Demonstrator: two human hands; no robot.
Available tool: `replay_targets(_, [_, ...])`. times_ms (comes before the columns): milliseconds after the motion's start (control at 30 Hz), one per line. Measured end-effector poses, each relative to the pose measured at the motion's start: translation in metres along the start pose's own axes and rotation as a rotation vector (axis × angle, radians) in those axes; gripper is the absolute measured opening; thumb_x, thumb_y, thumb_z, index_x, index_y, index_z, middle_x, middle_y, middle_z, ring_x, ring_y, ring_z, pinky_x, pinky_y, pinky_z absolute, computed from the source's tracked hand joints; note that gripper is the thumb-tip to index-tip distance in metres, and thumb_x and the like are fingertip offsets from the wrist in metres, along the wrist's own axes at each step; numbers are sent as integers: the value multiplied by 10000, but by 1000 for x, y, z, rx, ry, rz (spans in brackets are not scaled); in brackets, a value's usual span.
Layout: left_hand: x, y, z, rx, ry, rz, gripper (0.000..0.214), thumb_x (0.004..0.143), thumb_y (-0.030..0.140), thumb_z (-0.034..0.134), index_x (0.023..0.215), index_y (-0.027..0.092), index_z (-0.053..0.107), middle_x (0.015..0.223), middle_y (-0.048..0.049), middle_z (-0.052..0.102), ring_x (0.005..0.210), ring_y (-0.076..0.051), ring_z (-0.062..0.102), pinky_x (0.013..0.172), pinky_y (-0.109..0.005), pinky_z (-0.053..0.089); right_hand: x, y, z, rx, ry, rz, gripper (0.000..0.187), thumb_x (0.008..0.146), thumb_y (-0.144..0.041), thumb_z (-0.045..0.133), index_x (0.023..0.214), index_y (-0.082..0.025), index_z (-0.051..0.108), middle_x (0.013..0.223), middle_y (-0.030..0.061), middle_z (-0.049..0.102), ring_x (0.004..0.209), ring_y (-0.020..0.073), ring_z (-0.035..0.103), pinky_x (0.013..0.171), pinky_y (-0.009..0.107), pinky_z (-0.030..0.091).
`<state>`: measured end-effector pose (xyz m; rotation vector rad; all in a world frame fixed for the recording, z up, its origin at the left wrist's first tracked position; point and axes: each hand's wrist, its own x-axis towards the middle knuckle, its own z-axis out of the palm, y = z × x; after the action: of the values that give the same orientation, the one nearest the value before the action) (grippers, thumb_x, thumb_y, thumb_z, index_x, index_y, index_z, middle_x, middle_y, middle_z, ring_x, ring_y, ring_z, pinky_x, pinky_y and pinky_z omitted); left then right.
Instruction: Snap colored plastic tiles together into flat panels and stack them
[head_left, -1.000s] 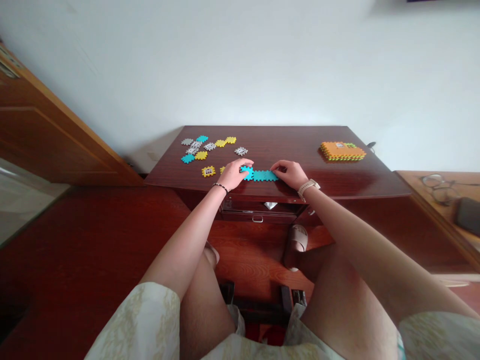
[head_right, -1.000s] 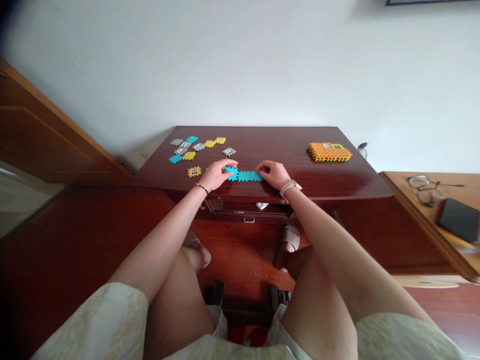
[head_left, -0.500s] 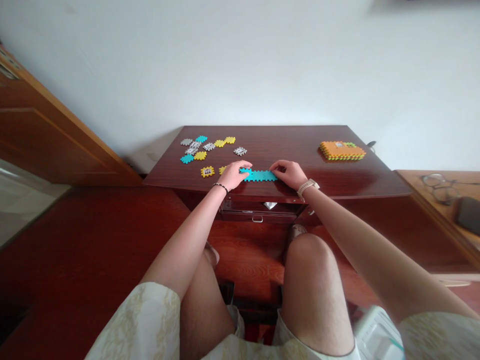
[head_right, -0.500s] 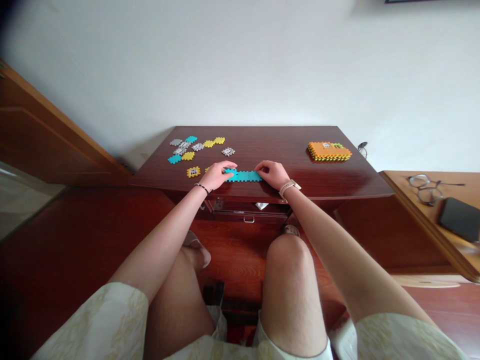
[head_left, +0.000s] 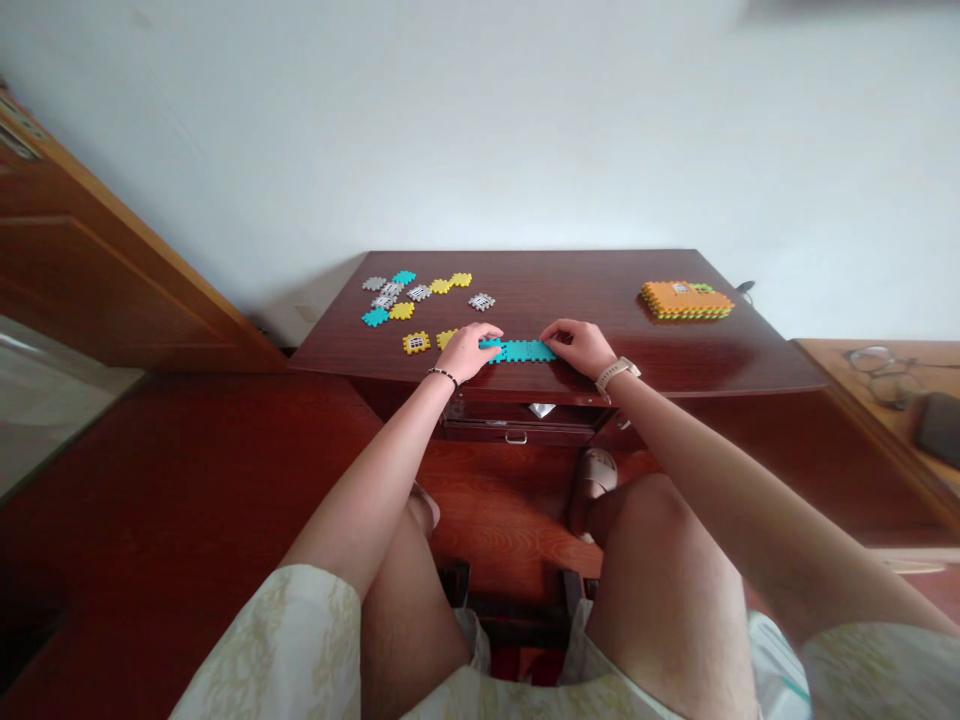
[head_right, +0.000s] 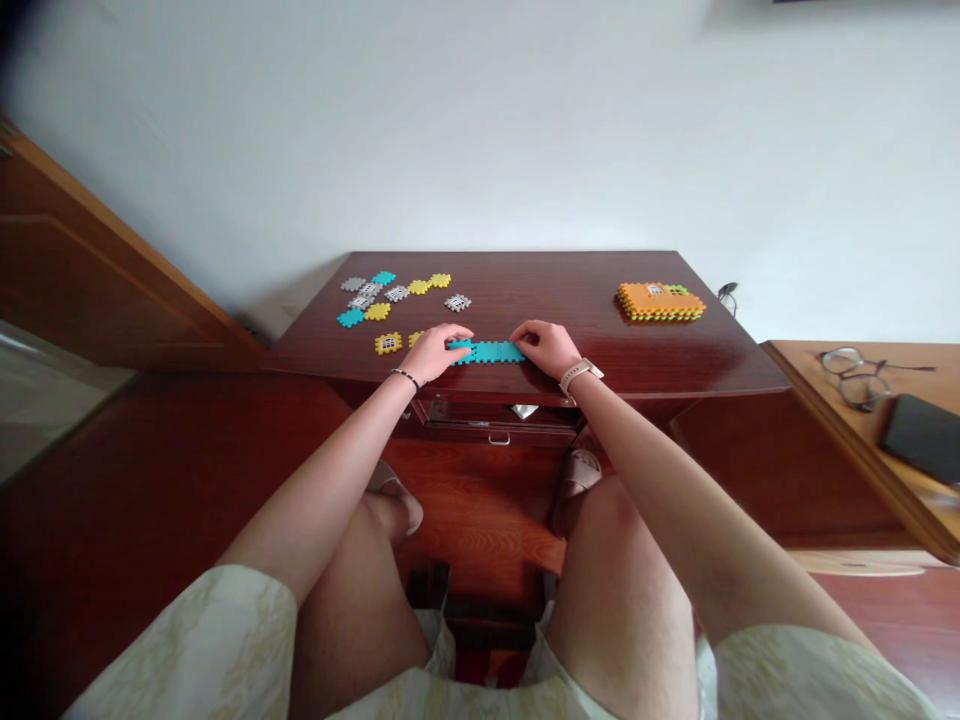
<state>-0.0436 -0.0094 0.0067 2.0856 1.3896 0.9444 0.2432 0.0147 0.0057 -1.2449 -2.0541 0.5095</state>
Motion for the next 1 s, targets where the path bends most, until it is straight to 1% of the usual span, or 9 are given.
replay_targets(367, [0,-2,1,-13,4,15,280,913,111,795,1173,213,810,1263,-94,832,1191,-241,784,1127,-413,601,-1,-1,0,-4,1,-1,163,891,-258,711,953,-234,860,933,41,838,807,218,706,866,356,559])
replay_targets(600, [1,-4,6,-54,9,-12,340,893,67,776,1205,199,795,1288,-114,829,1213,-240,788,1148,-428,598,-1,0,0,0,4,-1,165,892,-262,708,952,-236,860,928,39,837,810,221,708,853,356,556])
replay_targets(733, [2,-4,7,-57,13,-22,348,883,60,777,1197,208,797,1281,-105,832,1217,-243,786,1153,-442,598,-1,0,0,3,4,-3,161,891,-261,710,954,-235,856,920,37,837,800,219,704,852,355,559])
replay_targets(1000, [5,-5,8,-85,9,-65,371,868,45,776,1212,186,793,1272,-122,827,1206,-242,783,1144,-429,600,-1,0,1,-6,4,-18,161,894,-268,709,951,-232,855,929,40,837,809,218,707,852,350,553])
